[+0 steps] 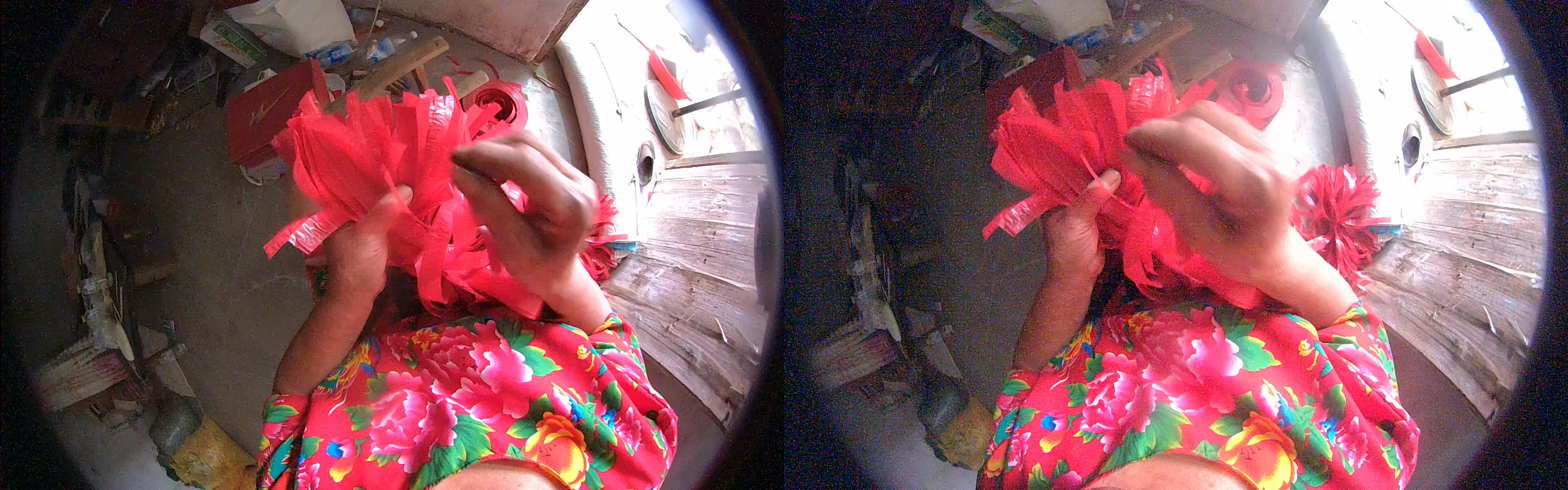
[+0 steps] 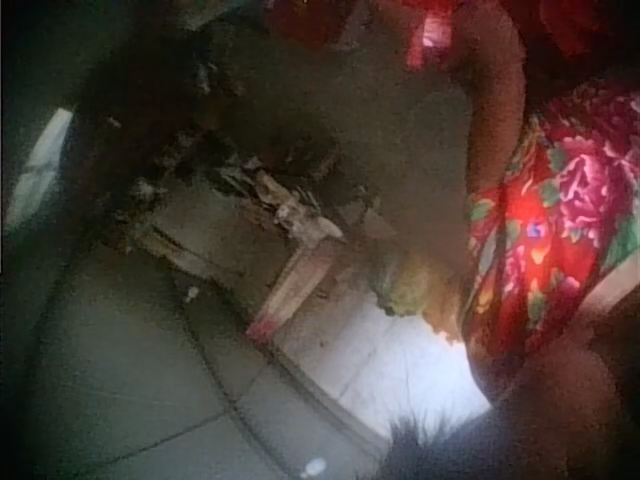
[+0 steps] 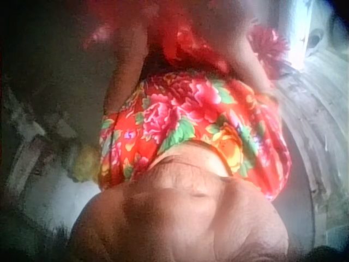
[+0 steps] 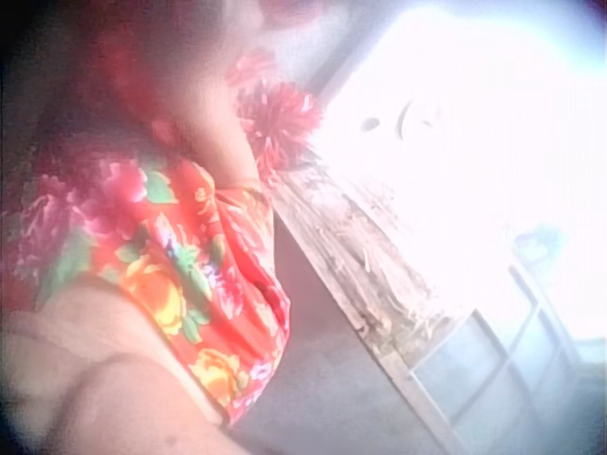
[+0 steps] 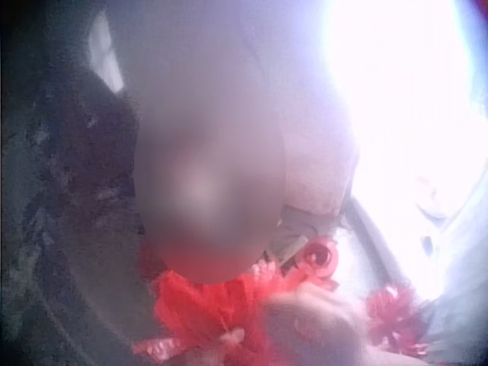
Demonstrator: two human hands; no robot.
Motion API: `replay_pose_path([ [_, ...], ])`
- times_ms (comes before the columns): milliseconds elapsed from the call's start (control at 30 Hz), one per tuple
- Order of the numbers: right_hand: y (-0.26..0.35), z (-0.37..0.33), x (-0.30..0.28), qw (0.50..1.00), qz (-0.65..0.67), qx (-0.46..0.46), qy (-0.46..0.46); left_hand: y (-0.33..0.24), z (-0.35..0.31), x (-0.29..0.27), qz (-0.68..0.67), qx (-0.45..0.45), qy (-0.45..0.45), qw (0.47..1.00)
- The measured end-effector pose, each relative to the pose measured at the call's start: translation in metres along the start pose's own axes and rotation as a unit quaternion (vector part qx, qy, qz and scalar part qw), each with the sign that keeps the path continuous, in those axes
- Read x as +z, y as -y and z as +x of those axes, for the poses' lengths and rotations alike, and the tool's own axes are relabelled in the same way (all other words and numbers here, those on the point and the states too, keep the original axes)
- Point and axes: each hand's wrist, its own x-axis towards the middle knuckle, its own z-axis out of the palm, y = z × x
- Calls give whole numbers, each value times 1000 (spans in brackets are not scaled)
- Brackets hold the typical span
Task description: The person is tying and arranging red plastic strips into a round decorative object by hand.
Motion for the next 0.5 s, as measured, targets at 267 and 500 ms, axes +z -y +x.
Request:
replay_pose_path([
  [267, -50, 0, 47, 879, 374, 290, 52, -7, -5, 5, -31, 35, 40, 998],
  [500, -44, 4, 42, 855, 319, 401, 79, -2, -4, 4, -37, 26, 34, 998],
])
